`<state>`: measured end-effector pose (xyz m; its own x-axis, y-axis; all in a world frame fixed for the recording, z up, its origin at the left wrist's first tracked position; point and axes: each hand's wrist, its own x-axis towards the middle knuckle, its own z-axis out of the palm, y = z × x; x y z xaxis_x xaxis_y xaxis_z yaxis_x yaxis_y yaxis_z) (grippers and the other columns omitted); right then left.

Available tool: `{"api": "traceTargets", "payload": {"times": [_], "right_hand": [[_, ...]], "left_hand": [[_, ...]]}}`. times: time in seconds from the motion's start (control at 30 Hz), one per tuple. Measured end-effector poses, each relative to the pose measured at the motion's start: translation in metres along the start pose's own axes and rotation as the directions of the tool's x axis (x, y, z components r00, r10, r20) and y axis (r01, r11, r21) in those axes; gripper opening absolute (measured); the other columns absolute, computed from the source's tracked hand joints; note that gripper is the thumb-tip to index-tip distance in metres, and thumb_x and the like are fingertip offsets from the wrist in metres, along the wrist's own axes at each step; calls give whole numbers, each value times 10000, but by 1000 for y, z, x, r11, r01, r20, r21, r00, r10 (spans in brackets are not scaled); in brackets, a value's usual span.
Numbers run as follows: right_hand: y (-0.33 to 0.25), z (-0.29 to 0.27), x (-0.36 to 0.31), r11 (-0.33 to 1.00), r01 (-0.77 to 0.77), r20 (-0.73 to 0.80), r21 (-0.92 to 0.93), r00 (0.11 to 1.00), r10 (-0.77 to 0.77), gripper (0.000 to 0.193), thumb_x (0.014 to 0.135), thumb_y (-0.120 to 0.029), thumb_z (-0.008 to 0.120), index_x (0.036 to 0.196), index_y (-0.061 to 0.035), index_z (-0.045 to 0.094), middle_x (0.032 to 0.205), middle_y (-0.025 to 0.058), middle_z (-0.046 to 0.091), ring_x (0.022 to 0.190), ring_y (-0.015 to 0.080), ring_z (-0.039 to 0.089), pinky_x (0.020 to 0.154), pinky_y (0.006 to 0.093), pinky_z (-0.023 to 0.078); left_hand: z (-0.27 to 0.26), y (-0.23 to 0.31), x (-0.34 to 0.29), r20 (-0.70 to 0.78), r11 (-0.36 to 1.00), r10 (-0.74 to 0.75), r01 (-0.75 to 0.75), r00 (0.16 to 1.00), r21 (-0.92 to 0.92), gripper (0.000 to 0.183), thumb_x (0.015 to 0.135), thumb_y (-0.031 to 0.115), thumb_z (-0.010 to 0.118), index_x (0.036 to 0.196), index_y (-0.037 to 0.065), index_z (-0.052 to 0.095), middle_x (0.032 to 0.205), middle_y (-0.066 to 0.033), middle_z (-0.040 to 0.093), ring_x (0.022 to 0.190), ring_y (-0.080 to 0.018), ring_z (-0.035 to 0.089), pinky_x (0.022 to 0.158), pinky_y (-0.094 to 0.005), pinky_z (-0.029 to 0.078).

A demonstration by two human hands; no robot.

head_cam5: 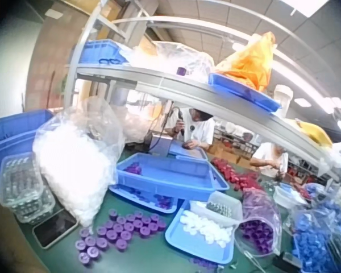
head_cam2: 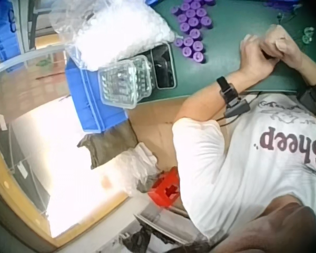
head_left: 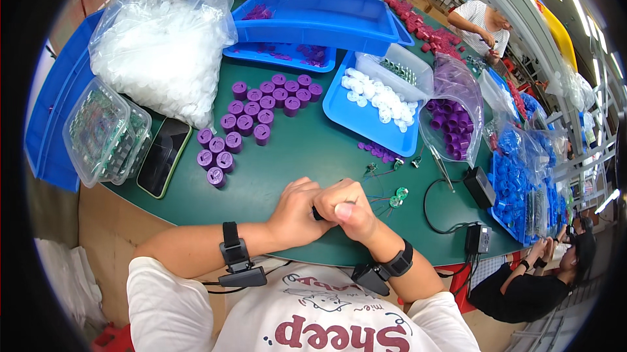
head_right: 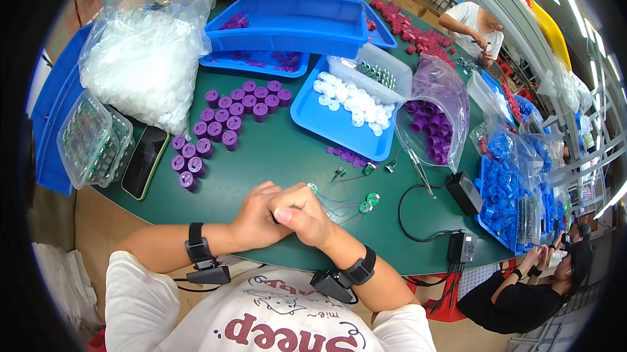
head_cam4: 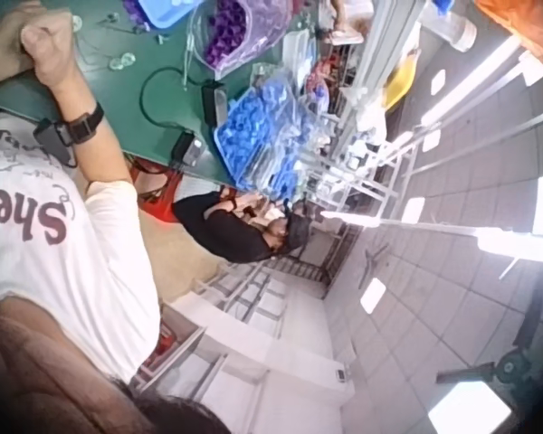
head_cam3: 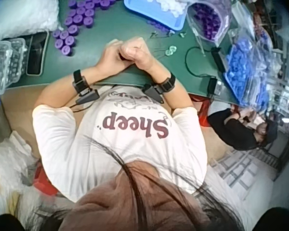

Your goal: Assembling small electrical components using a manual press tool and housing pieces at a factory workbench.

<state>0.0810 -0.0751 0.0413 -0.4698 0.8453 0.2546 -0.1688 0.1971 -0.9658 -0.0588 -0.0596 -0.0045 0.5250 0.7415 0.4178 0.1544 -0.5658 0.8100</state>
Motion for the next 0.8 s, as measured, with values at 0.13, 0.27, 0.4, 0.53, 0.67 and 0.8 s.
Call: {"api": "traceTargets", "payload": {"times": [0.13,0.27,0.4,0.53,0.67,0.8], "right_hand": [[-1,4,-4,997,27,-49,-72,998,-31,414,796,-315,492,525,-31,360,506,37,384,480,118,327,464,285,272],[3,1,-8,999,36,-174,-20,984,-39,438,831,-332,437,505,-50,359,502,35,411,467,132,334,459,275,273],[-33,-16,-7,877,376,-432,298,873,-227,585,894,-534,306,519,-89,356,462,18,351,419,140,302,429,290,247],[-77,-44,-19,720,560,-575,410,771,-272,652,881,-635,292,508,-103,345,455,-1,318,405,124,301,433,276,237],[-72,-55,-31,702,543,-615,462,766,-188,652,879,-632,309,491,-108,329,439,-3,305,385,120,293,411,263,221],[-61,-59,-36,696,519,-634,497,764,-117,652,871,-633,327,478,-112,322,429,-4,303,381,119,297,401,258,215]], "left_hand": [[-1,1,-1,-10,999,30,-30,999,43,216,567,78,744,657,63,548,668,-75,531,655,-288,493,623,-385,389],[-5,11,5,46,996,19,-23,999,90,222,577,82,739,705,55,559,703,-84,554,680,-290,510,641,-381,401],[-12,19,4,54,997,-65,62,996,47,316,655,123,749,887,22,559,818,-91,621,766,-235,595,711,-341,468],[-26,19,13,190,761,-270,330,944,-559,183,844,175,654,899,21,575,822,-59,630,710,-113,589,657,-244,494],[-38,17,30,416,152,-489,545,767,-825,234,908,256,565,872,27,599,798,-84,624,676,-137,576,637,-258,490],[-35,12,35,406,70,-496,502,767,-862,213,908,230,554,858,25,583,777,-100,602,687,-168,559,636,-283,473]]}}
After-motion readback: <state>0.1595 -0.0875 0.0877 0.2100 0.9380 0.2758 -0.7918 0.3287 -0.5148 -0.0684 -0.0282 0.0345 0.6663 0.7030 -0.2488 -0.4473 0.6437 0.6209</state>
